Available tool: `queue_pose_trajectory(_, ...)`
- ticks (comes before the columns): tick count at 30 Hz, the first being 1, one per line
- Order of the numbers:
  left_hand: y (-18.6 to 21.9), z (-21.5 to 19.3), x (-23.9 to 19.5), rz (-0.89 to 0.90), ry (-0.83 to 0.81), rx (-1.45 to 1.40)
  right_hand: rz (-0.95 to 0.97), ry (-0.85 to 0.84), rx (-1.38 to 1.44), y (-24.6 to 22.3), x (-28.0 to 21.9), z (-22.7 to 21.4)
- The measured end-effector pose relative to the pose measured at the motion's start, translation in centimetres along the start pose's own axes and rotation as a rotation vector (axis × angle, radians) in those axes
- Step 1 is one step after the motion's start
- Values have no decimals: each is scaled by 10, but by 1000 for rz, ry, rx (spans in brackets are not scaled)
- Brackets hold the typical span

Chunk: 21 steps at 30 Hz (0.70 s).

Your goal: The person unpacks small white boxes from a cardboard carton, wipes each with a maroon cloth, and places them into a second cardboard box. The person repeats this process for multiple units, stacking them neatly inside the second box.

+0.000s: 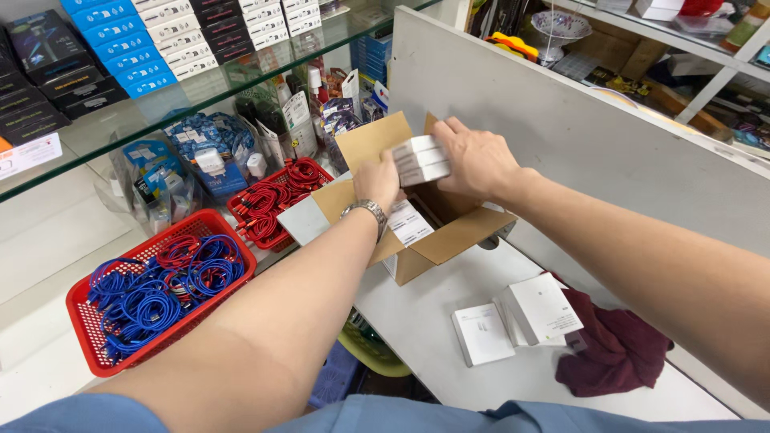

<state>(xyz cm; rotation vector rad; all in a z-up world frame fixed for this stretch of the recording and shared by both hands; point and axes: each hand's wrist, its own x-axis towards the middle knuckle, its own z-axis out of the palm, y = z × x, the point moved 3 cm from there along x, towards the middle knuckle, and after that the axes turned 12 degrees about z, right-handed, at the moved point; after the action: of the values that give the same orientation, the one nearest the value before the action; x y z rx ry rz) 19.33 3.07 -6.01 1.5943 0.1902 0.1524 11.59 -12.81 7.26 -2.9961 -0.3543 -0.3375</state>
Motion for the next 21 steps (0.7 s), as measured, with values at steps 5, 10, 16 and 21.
queue_pose_trajectory(5,33,14,-30,-279,-338,-658,-68,202,162,-3,-51,-30)
queue_pose_trajectory(10,43,8,-80,-124,-214,-385,17,0,521,35,-97,-32)
queue_pose_trajectory(16,61,30,-152,95,-345,-236,491,-505,1142,76,-114,-18)
queue_pose_trajectory(21,69,37,-209,23,-698,-236,487,-853,1310,104,-152,-30)
